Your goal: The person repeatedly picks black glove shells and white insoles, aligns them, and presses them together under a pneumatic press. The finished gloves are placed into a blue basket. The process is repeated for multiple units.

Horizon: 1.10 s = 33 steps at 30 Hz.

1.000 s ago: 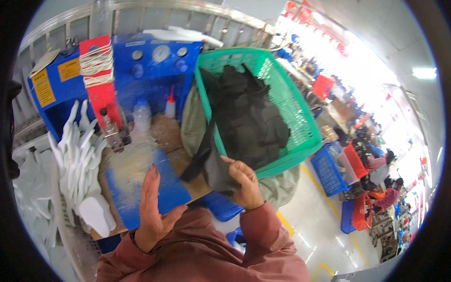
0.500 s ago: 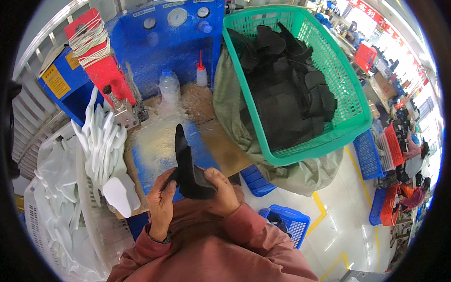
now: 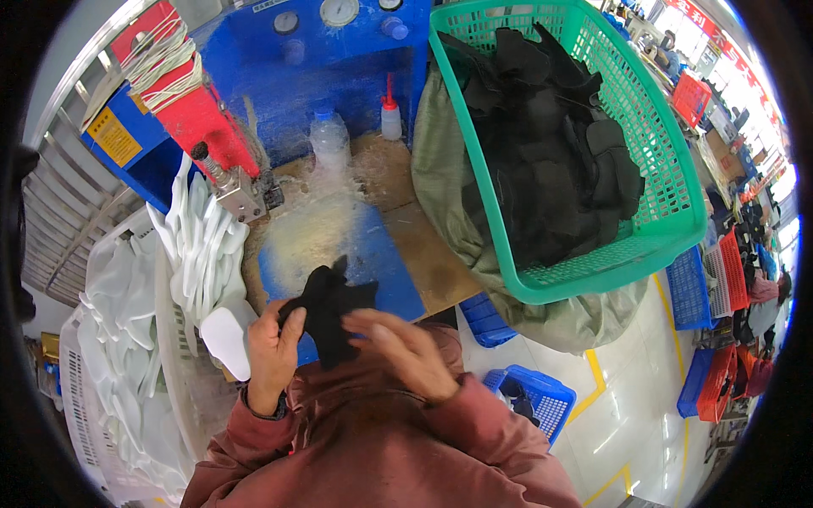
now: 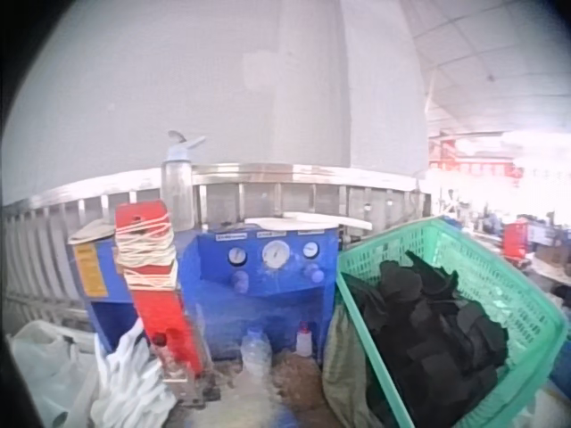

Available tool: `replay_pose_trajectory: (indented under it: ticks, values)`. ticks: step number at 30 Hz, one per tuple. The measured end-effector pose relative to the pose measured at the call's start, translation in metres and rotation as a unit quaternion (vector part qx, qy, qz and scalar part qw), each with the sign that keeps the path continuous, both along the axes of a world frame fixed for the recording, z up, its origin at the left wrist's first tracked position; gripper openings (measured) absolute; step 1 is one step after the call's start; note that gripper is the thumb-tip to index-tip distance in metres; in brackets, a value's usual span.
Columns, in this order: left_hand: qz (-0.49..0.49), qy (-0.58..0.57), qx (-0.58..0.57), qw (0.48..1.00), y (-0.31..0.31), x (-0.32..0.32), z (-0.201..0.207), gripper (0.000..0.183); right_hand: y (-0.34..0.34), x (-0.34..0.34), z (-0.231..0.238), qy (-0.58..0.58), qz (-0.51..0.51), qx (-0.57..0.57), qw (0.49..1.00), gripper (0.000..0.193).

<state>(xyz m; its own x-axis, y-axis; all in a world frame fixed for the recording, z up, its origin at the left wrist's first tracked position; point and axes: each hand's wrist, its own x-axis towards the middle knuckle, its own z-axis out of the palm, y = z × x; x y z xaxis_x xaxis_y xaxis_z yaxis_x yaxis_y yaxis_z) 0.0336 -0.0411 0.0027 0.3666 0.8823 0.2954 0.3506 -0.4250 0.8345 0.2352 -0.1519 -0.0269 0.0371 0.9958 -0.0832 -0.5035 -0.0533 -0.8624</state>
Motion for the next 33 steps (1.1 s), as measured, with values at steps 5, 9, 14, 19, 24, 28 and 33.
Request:
replay_pose_trajectory:
  ticks: [5, 9, 14, 19, 24, 28, 33]
  values:
    - [-0.105, 0.033, -0.078, 0.991, -0.004, -0.007, 0.009, 0.021, 0.035, -0.035, -0.038, 0.264, 0.043, -0.053, 0.962, 0.062]
    - [-0.121, 0.056, -0.14, 0.981, 0.0, -0.024, 0.003, 0.02, 0.036, -0.038, -0.051, 0.359, 0.14, -0.009, 0.923, 0.068]
    - [-0.131, -0.173, -0.301, 0.929, 0.015, -0.029, -0.015, 0.018, 0.05, -0.037, -0.04, 0.178, 0.107, -0.02, 0.978, 0.056]
    - [-0.177, -0.134, -0.321, 0.921, 0.018, -0.038, -0.028, 0.017, 0.049, -0.045, -0.041, 0.222, 0.138, -0.007, 0.965, 0.058]
    - [-0.193, -0.085, -0.316, 0.925, 0.016, -0.034, -0.023, 0.014, 0.051, -0.028, -0.041, -0.094, 0.14, 0.039, 0.985, 0.049]
    - [-0.263, 0.051, -0.216, 0.939, 0.023, -0.02, -0.013, 0.019, 0.041, -0.026, -0.032, 0.227, 0.16, -0.158, 0.948, 0.045]
    - [-0.308, 0.037, -0.225, 0.923, 0.027, -0.013, -0.011, 0.024, 0.043, -0.016, -0.038, 0.151, 0.095, -0.097, 0.979, 0.057]
